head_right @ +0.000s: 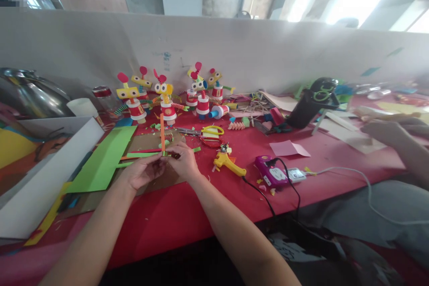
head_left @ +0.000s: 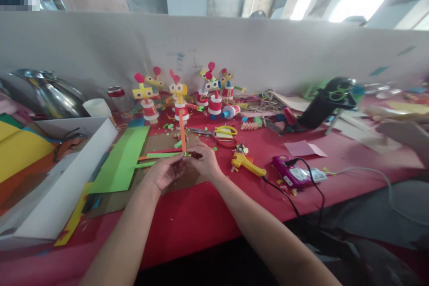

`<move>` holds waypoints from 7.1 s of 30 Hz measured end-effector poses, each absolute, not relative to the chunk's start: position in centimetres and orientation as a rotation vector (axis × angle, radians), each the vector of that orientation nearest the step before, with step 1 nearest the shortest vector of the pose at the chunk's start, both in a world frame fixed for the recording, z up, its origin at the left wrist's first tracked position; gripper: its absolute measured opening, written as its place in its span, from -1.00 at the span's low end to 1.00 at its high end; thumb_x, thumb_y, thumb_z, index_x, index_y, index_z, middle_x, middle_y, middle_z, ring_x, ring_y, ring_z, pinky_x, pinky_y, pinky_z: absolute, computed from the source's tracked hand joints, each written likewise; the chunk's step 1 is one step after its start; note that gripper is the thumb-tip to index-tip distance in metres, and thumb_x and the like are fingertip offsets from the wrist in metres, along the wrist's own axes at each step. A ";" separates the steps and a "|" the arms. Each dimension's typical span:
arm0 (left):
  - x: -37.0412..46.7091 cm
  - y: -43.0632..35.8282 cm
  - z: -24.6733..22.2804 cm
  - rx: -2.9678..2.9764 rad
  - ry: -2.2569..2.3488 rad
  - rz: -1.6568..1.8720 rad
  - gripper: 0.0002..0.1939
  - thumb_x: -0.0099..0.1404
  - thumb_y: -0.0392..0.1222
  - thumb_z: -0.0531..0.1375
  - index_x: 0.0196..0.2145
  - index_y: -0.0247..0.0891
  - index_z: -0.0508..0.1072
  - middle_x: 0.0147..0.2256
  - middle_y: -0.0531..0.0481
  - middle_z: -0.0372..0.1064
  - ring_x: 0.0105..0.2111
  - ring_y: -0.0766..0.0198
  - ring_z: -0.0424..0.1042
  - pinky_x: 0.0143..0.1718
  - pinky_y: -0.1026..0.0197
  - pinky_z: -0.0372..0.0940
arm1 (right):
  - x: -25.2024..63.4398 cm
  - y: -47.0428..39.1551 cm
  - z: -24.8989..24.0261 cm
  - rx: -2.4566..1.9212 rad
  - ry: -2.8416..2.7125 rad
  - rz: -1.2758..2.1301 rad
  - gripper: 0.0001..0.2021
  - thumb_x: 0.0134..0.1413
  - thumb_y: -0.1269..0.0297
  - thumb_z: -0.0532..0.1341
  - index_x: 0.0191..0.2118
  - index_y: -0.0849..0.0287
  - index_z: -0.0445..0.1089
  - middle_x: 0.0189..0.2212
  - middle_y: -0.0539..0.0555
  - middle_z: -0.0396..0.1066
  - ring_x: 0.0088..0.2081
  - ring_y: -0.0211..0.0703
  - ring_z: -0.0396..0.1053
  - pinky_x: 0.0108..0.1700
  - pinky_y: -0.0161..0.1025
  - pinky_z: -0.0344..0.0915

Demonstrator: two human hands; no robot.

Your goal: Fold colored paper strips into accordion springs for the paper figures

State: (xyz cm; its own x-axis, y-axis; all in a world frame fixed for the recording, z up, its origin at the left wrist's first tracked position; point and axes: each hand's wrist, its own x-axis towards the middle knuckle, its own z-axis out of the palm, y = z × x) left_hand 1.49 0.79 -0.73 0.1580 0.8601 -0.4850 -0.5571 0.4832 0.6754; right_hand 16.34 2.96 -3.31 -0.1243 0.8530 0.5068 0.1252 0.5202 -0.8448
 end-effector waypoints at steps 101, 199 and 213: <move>1.4 1.2 -1.4 0.362 0.892 1.062 -0.96 0.11 -0.42 0.21 -0.48 -0.39 0.44 -0.57 0.00 0.37 -0.58 0.42 0.32 -0.56 0.37 0.24 | 16.3 2.6 -2.8 -0.769 -1.615 0.649 -0.91 -0.07 0.23 0.32 -0.41 0.12 0.50 -0.45 0.05 0.40 -0.39 -0.18 0.32 -0.32 -0.26 0.24; 2.5 0.5 -1.6 0.810 1.097 1.401 -0.71 -0.24 -0.19 0.43 -0.48 -0.34 0.58 -0.52 -0.10 0.51 -0.49 0.19 0.44 -0.35 0.17 0.28 | 15.7 2.7 -3.3 -0.866 -1.260 1.272 -0.77 -0.23 0.14 0.36 -0.46 0.16 0.39 -0.52 -0.02 0.38 -0.48 -0.25 0.27 -0.41 -0.29 0.18; 2.5 0.8 -1.3 0.593 1.021 1.340 -0.85 -0.16 -0.35 0.38 -0.55 -0.37 0.52 -0.54 -0.02 0.49 -0.50 0.36 0.45 -0.34 0.32 0.32 | 15.9 2.9 -3.4 -0.834 -1.094 1.498 -0.80 -0.27 0.19 0.39 -0.48 0.17 0.46 -0.56 -0.04 0.39 -0.52 -0.32 0.27 -0.46 -0.36 0.13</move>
